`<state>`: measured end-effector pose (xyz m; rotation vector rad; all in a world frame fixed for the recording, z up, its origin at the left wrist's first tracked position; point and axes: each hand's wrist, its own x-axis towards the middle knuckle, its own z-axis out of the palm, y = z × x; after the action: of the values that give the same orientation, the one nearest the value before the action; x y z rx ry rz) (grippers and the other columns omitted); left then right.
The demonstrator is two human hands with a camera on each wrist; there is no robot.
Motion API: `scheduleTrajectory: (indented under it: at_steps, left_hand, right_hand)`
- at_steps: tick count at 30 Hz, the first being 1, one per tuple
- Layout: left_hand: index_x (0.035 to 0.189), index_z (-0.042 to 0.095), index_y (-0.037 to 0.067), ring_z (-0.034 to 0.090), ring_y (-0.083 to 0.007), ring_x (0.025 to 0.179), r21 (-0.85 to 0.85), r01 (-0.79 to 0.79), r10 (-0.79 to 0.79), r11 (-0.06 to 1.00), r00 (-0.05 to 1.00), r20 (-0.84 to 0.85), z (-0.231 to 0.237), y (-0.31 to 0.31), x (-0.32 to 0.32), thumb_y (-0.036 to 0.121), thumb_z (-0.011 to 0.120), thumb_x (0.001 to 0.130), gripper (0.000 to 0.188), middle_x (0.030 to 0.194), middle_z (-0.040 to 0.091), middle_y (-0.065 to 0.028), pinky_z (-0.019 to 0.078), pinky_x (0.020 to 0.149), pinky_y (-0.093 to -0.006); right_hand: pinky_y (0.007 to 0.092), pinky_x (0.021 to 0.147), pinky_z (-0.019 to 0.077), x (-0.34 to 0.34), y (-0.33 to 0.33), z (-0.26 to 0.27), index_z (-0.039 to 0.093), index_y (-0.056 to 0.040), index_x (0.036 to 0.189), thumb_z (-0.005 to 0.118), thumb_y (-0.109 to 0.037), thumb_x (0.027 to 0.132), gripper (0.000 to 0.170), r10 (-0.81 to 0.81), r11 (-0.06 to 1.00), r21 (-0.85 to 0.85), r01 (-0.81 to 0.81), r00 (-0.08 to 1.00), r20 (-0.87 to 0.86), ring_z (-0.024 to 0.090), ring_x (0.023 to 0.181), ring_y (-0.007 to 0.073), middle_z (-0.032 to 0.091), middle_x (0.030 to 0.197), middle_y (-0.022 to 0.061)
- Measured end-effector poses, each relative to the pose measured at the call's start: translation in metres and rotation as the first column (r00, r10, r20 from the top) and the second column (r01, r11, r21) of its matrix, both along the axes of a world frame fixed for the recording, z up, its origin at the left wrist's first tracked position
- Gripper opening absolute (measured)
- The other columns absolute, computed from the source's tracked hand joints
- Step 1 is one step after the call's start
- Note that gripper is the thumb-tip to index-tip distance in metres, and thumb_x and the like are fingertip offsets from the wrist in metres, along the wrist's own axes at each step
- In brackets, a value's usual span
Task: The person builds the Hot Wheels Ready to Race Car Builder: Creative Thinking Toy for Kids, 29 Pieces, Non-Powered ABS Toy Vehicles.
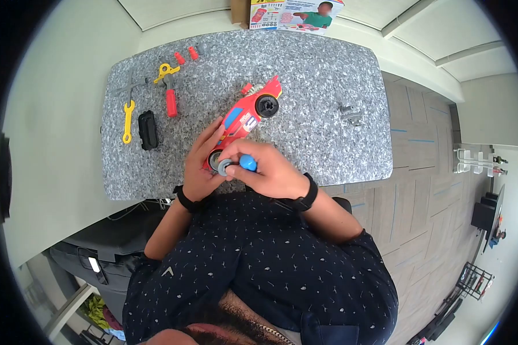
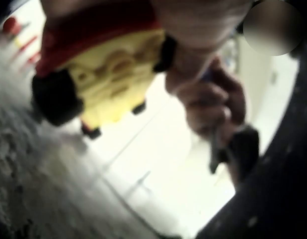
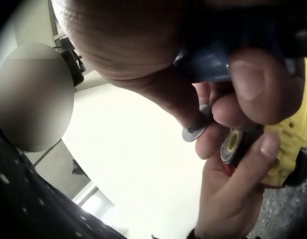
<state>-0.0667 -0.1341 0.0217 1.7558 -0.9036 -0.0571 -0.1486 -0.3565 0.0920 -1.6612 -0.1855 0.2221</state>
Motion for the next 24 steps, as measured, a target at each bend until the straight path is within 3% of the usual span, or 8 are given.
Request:
scheduleTrajectory:
  at_steps: [4, 7, 13, 19, 22, 24]
  left_hand:
    - [0.169, 0.058, 0.009, 0.053, -0.0410, 0.159, -0.010, -0.025, 0.025, 1.000, 0.999, -0.033, -0.006, 0.003, -0.001, 0.013, 0.091, 0.084, 0.091, 0.176, 0.050, -0.0186, 0.0451, 0.129, -0.0510]
    - [0.168, 0.058, 0.008, 0.054, -0.0403, 0.159, 0.018, -0.025, 0.025, 1.000, 1.000, 0.005, -0.006, 0.004, -0.004, 0.013, 0.088, 0.085, 0.089, 0.176, 0.050, -0.0202, 0.0445, 0.129, -0.0506]
    - [0.167, 0.059, 0.007, 0.053, -0.0416, 0.159, 0.021, -0.014, 0.014, 1.000, 1.000, 0.021, -0.004, 0.001, -0.008, 0.014, 0.087, 0.086, 0.087, 0.177, 0.050, -0.0203, 0.0438, 0.130, -0.0503]
    - [0.167, 0.058, 0.008, 0.049, -0.0429, 0.161, 0.049, 0.003, -0.007, 0.999, 0.996, 0.085, -0.010, -0.002, -0.011, 0.015, 0.092, 0.084, 0.090, 0.178, 0.047, -0.0203, 0.0416, 0.131, -0.0535]
    - [0.167, 0.058, 0.008, 0.048, -0.0433, 0.161, 0.047, -0.002, -0.001, 0.999, 0.998, 0.057, -0.008, -0.002, -0.011, 0.015, 0.092, 0.084, 0.090, 0.178, 0.047, -0.0206, 0.0412, 0.131, -0.0538]
    - [0.167, 0.058, 0.009, 0.048, -0.0435, 0.161, 0.050, -0.009, 0.007, 0.999, 0.999, 0.047, -0.006, -0.002, -0.011, 0.015, 0.092, 0.083, 0.091, 0.178, 0.047, -0.0207, 0.0412, 0.131, -0.0540]
  right_hand:
    - [0.0330, 0.074, 0.0564, 0.003, 0.015, 0.010, 0.072, -0.0025, 0.121, 0.076, 0.000, 0.103, 0.019, -0.118, 0.953, -0.268, 0.138, 0.989, 0.091, 0.074, 0.082, 0.0133, 0.073, 0.092, 0.0074]
    - [0.0441, 0.078, 0.0598, 0.004, 0.012, -0.001, 0.072, -0.0013, 0.115, 0.075, -0.001, 0.093, 0.022, -0.071, 0.956, -0.278, 0.090, 0.995, 0.076, 0.077, 0.086, 0.0399, 0.077, 0.098, 0.0183]
    - [0.0413, 0.071, 0.0566, -0.003, 0.015, -0.004, 0.070, -0.0012, 0.104, 0.081, -0.007, 0.095, 0.016, -0.160, 0.957, -0.226, 0.182, 0.981, 0.112, 0.072, 0.074, 0.0317, 0.071, 0.086, 0.0152]
    - [0.0393, 0.061, 0.0475, -0.003, 0.013, -0.006, 0.068, -0.0033, 0.096, 0.082, -0.021, 0.105, 0.024, -0.182, 0.934, -0.303, 0.191, 0.982, 0.059, 0.056, 0.061, 0.0241, 0.061, 0.072, 0.0110]
    - [0.0393, 0.061, 0.0474, -0.003, 0.010, -0.016, 0.069, -0.0023, 0.093, 0.077, -0.020, 0.108, 0.024, -0.174, 0.966, -0.183, 0.180, 0.983, 0.051, 0.057, 0.060, 0.0240, 0.058, 0.069, 0.0126]
    - [0.0410, 0.062, 0.0481, -0.004, 0.002, -0.005, 0.069, -0.0008, 0.093, 0.074, -0.022, 0.110, 0.028, -0.055, 0.998, -0.016, 0.054, 0.996, -0.069, 0.060, 0.061, 0.0277, 0.060, 0.070, 0.0157]
